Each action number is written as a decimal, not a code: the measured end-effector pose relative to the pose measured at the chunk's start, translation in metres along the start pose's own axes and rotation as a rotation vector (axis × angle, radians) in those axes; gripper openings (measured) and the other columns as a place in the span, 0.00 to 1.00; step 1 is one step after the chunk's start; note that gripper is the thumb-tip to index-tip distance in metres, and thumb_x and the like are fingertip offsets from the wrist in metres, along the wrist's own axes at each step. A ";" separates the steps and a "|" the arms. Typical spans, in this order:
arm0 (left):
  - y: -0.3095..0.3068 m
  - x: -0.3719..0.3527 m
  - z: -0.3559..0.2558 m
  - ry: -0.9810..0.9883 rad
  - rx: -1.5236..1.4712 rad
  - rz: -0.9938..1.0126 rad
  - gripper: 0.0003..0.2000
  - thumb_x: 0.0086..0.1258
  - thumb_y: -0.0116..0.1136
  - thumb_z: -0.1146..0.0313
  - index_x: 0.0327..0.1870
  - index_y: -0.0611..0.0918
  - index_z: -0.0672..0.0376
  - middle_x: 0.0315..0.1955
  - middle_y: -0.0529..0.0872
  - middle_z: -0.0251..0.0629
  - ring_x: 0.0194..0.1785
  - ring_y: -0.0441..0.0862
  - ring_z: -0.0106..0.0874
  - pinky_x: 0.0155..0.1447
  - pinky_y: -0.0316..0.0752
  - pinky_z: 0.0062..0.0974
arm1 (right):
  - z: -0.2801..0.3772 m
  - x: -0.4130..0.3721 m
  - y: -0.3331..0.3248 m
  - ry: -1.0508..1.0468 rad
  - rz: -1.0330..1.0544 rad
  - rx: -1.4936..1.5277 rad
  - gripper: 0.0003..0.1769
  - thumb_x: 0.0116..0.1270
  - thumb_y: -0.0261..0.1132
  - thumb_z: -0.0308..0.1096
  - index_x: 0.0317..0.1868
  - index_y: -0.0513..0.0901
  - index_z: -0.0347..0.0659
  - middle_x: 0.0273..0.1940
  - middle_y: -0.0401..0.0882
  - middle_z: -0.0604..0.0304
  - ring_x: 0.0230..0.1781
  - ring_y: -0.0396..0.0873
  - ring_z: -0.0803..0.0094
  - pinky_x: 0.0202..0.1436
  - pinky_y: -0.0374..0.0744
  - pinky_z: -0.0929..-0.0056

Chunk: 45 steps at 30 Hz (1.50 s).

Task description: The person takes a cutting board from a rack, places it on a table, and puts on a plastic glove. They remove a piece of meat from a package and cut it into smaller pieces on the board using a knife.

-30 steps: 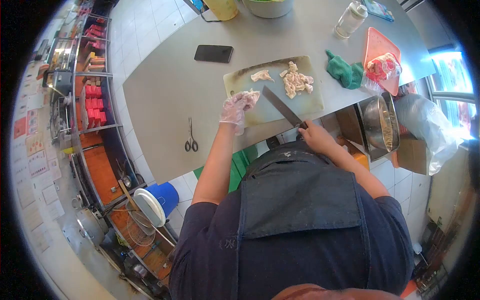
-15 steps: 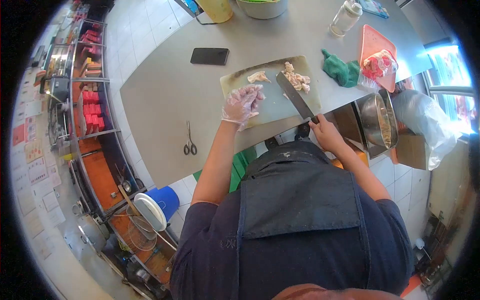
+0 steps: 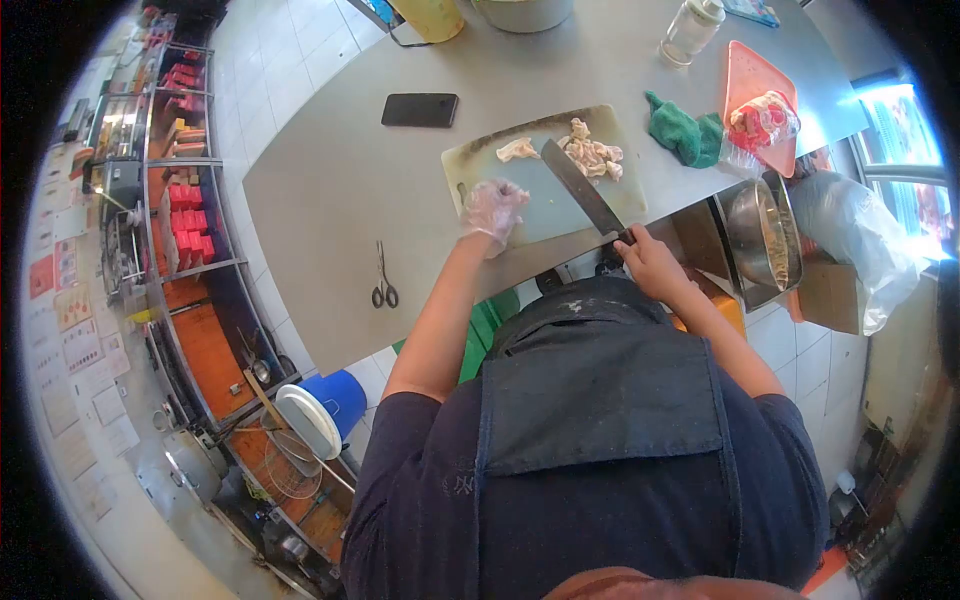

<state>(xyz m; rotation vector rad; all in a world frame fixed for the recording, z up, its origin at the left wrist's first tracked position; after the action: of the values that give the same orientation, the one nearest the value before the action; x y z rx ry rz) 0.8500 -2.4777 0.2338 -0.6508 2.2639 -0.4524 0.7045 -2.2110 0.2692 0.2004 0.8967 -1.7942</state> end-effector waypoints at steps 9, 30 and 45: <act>0.003 0.027 0.027 0.236 0.232 -0.181 0.14 0.70 0.62 0.55 0.41 0.88 0.58 0.37 0.90 0.45 0.40 0.89 0.41 0.47 0.82 0.37 | 0.007 -0.001 -0.008 0.026 -0.003 0.031 0.19 0.78 0.56 0.43 0.55 0.71 0.33 0.30 0.81 0.40 0.34 0.80 0.42 0.39 0.74 0.50; 0.022 -0.016 0.036 0.278 0.698 -0.192 0.17 0.72 0.54 0.53 0.39 0.87 0.56 0.37 0.88 0.53 0.40 0.86 0.52 0.47 0.81 0.51 | -0.014 0.024 0.014 -0.034 -0.127 -0.297 0.16 0.79 0.53 0.42 0.50 0.68 0.35 0.35 0.82 0.31 0.40 0.80 0.32 0.44 0.75 0.38; 0.040 -0.001 0.059 0.342 0.580 -0.374 0.08 0.64 0.64 0.62 0.37 0.87 0.54 0.37 0.87 0.47 0.43 0.86 0.47 0.47 0.82 0.45 | 0.014 0.040 0.071 -0.054 0.094 -0.375 0.11 0.79 0.48 0.38 0.51 0.66 0.40 0.39 0.83 0.35 0.43 0.82 0.35 0.45 0.77 0.39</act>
<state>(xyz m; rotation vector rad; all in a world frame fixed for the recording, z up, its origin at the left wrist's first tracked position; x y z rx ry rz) 0.8814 -2.4522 0.1748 -0.7234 2.1457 -1.4315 0.7531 -2.2597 0.2239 -0.0453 1.1461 -1.5060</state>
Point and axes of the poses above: each hand's wrist, its own x-axis towards the middle knuckle, its own y-axis out of the palm, z = x × y, the point moved 1 cm from there along x, towards the middle knuckle
